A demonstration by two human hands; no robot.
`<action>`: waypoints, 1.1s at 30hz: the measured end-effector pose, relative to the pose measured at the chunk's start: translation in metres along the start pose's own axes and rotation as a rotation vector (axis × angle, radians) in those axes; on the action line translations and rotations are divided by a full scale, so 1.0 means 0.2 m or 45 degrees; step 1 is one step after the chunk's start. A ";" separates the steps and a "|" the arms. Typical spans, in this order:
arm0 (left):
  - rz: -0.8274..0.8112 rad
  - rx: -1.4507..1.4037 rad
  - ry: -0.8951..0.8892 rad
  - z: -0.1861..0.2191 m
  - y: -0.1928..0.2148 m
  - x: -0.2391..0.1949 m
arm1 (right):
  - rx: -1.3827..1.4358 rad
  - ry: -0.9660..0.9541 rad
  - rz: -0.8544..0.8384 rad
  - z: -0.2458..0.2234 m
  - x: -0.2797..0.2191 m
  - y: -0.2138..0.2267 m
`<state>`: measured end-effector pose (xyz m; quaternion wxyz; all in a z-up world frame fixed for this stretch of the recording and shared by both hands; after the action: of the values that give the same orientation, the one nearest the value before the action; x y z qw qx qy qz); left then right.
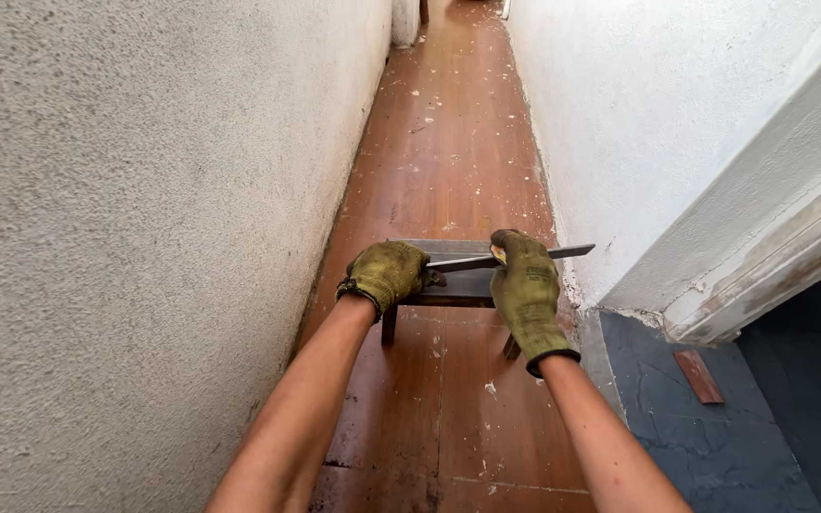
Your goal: The person sharpens a metal bar using a sanding disc on a small stool. They repeatedly rub the sanding disc along the bar's edges and surfaces, occasionally flipping the bar to work on different sides.
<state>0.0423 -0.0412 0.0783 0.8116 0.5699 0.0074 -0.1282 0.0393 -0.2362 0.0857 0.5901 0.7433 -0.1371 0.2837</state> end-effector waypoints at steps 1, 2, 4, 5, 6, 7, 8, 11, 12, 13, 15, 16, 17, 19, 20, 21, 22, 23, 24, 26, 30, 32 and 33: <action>-0.019 -0.015 0.008 0.00 -0.02 0.00 | -0.017 -0.021 -0.021 0.00 0.00 -0.02; -0.038 -0.030 0.015 0.00 -0.04 0.00 | -0.035 -0.043 -0.043 0.01 -0.01 -0.03; -0.019 0.044 -0.049 0.01 -0.07 0.01 | -0.080 -0.057 -0.111 0.02 -0.03 -0.05; 0.005 0.087 -0.082 0.01 -0.06 0.03 | -0.103 -0.048 -0.146 0.01 -0.02 -0.06; 0.036 0.047 -0.102 0.01 -0.04 0.04 | -0.126 -0.040 -0.181 0.01 -0.01 -0.07; 0.058 0.005 -0.120 0.00 -0.05 0.05 | -0.157 -0.007 -0.179 -0.01 -0.01 -0.07; 0.081 -0.036 -0.139 -0.01 -0.05 0.05 | -0.188 0.026 -0.177 -0.03 -0.01 -0.07; 0.051 0.033 -0.157 -0.03 -0.09 0.10 | -0.277 -0.015 -0.296 -0.03 -0.01 -0.12; 0.039 0.040 -0.163 -0.03 -0.10 0.12 | -0.307 -0.050 -0.358 -0.03 -0.01 -0.14; 0.026 0.042 -0.166 -0.03 -0.12 0.14 | -0.335 0.011 -0.316 -0.06 -0.01 -0.15; 0.007 0.034 -0.167 -0.03 -0.15 0.17 | -0.384 0.137 -0.231 -0.12 -0.02 -0.18; 0.001 0.023 -0.163 -0.03 -0.16 0.17 | -0.334 0.179 -0.237 -0.14 -0.04 -0.20; -0.001 0.019 -0.160 -0.04 -0.15 0.17 | -0.280 0.222 -0.235 -0.15 -0.05 -0.21; 0.029 -0.012 -0.154 -0.03 -0.14 0.16 | -0.201 0.299 -0.222 -0.12 -0.08 -0.22; 0.043 -0.029 -0.153 -0.03 -0.13 0.15 | -0.175 0.333 -0.209 -0.07 -0.09 -0.21; 0.056 -0.023 -0.144 -0.02 -0.13 0.13 | -0.147 0.365 -0.200 -0.02 -0.09 -0.21; 0.070 -0.017 -0.135 -0.02 -0.12 0.12 | -0.046 0.217 -0.154 0.10 -0.08 -0.18; 0.082 -0.013 -0.126 -0.01 -0.12 0.10 | 0.054 0.069 -0.111 0.21 -0.07 -0.15; 0.032 -0.027 -0.066 -0.02 -0.13 0.10 | -0.045 -0.053 -0.109 0.31 -0.07 -0.14; -0.059 -0.049 0.061 -0.04 -0.13 0.09 | -0.235 -0.291 -0.097 0.43 -0.07 -0.13; 0.001 -0.085 0.026 -0.03 -0.12 0.13 | -0.059 -0.007 0.076 0.10 -0.08 -0.23; 0.040 -0.067 0.029 -0.06 -0.14 0.16 | -0.184 0.235 0.060 -0.19 -0.11 -0.33; 0.048 -0.054 0.012 -0.08 -0.15 0.18 | -0.353 0.259 -0.064 -0.29 -0.14 -0.41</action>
<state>0.0721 -0.0422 0.0391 0.8258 0.5532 0.0034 -0.1100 0.0450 -0.1630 0.0125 0.7048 0.6253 -0.0960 0.3209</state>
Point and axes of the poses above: each hand's wrist, its own x-axis towards the middle knuckle, its own y-axis out of the back of the hand, z = x × y, the point moved 7 cm from there along x, towards the middle knuckle, and after that the axes turned 10 degrees about -x, right-handed, at the moved point
